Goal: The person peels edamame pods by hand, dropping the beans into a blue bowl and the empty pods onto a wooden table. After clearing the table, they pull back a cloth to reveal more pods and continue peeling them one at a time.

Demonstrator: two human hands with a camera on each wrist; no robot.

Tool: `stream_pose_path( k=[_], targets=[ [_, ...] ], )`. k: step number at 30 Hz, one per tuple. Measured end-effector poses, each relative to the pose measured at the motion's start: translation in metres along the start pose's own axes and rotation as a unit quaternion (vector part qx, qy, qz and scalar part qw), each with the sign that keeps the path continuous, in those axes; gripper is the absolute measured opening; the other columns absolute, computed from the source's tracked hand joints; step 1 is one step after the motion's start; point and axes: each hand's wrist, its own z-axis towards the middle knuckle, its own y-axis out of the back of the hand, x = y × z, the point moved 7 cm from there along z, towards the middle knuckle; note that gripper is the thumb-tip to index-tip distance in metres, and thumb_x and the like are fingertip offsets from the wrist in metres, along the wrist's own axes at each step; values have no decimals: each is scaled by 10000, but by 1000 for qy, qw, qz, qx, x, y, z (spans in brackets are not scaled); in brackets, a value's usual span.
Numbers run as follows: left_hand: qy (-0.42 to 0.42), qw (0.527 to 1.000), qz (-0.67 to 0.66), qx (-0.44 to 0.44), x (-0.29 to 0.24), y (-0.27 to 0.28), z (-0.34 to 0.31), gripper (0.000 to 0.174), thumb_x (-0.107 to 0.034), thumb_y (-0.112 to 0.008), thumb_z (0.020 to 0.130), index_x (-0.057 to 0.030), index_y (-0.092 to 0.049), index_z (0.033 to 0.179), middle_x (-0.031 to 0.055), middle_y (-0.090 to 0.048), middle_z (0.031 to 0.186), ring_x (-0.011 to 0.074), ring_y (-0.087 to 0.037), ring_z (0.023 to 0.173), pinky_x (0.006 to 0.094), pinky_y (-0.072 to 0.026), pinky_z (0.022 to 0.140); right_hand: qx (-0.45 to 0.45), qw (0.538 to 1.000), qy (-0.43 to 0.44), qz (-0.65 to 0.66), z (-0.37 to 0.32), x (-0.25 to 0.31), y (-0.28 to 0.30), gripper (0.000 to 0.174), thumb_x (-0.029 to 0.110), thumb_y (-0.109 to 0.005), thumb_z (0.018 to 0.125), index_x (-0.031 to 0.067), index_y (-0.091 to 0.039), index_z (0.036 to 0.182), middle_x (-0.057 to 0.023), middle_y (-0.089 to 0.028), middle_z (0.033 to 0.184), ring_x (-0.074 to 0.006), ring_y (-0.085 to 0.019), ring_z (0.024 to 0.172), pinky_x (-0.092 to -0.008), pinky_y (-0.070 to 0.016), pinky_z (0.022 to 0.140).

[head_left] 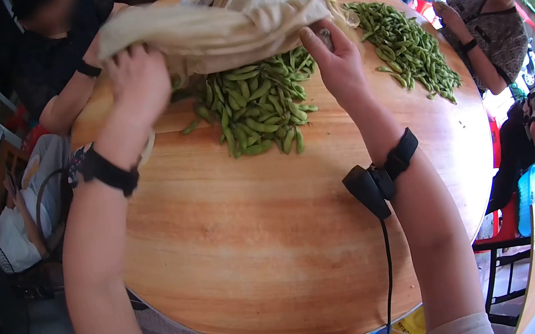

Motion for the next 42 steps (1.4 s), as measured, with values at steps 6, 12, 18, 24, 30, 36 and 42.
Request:
stream_pose_path(
  k=[6, 12, 18, 24, 30, 36, 42],
  targets=[
    [-78, 932, -109, 336, -52, -32, -39, 239, -115, -507, 761, 21, -623, 920, 234, -603, 980, 331, -602, 913, 438, -460, 766, 76, 949, -48, -302, -13, -38, -13, 316, 176, -625, 735, -29, -588, 971, -276, -501, 1077, -386, -517, 964, -400, -435, 832],
    [90, 930, -304, 188, -21, -79, -10, 239, -117, -482, 824, 45, -575, 973, 281, -569, 997, 411, -547, 957, 426, -428, 839, 42, 936, -11, -350, 1, -63, -9, 377, 173, -562, 749, -17, -551, 1075, -260, -491, 1134, -403, -485, 1021, -410, -411, 884],
    [166, 839, -509, 95, -56, -83, 13, 371, -166, -389, 838, 8, -532, 1131, 252, -517, 1155, 370, -466, 1113, 398, -368, 946, 30, 959, -21, -281, 11, -62, -18, 395, 256, -535, 792, 33, -537, 1118, -206, -552, 1106, -377, -510, 1016, -415, -417, 863],
    [190, 631, -735, 158, -73, -91, 13, 400, -267, -375, 909, -31, -480, 1215, 140, -492, 1248, 217, -460, 1130, 318, -343, 950, 108, 981, 9, -159, 22, -63, -20, 467, 250, -570, 813, 46, -456, 1218, -191, -516, 1182, -316, -500, 1084, -349, -392, 904],
    [135, 597, -771, 176, -97, -77, 7, 407, -226, -383, 903, -13, -445, 1244, 86, -470, 1261, 164, -418, 1134, 291, -306, 970, 116, 992, -14, -40, 3, -58, -38, 446, 238, -566, 833, 27, -461, 1212, -144, -480, 1248, -255, -438, 1172, -317, -333, 969],
    [187, 601, -753, 193, -96, -54, -25, 418, -223, -399, 888, 26, -457, 1218, 122, -479, 1258, 186, -443, 1132, 294, -334, 938, 163, 980, -117, -6, -28, -41, -19, 438, 172, -560, 847, 6, -438, 1233, -88, -486, 1221, -161, -438, 1114, -292, -359, 933],
    [106, 673, -704, 203, -107, -25, -52, 419, -330, -454, 888, 34, -522, 1083, 181, -569, 1070, 282, -525, 990, 335, -380, 869, 183, 974, -127, -38, -68, -31, 4, 405, 261, -577, 826, -8, -529, 1125, -139, -617, 984, -196, -561, 942, -301, -418, 856]
  ],
)
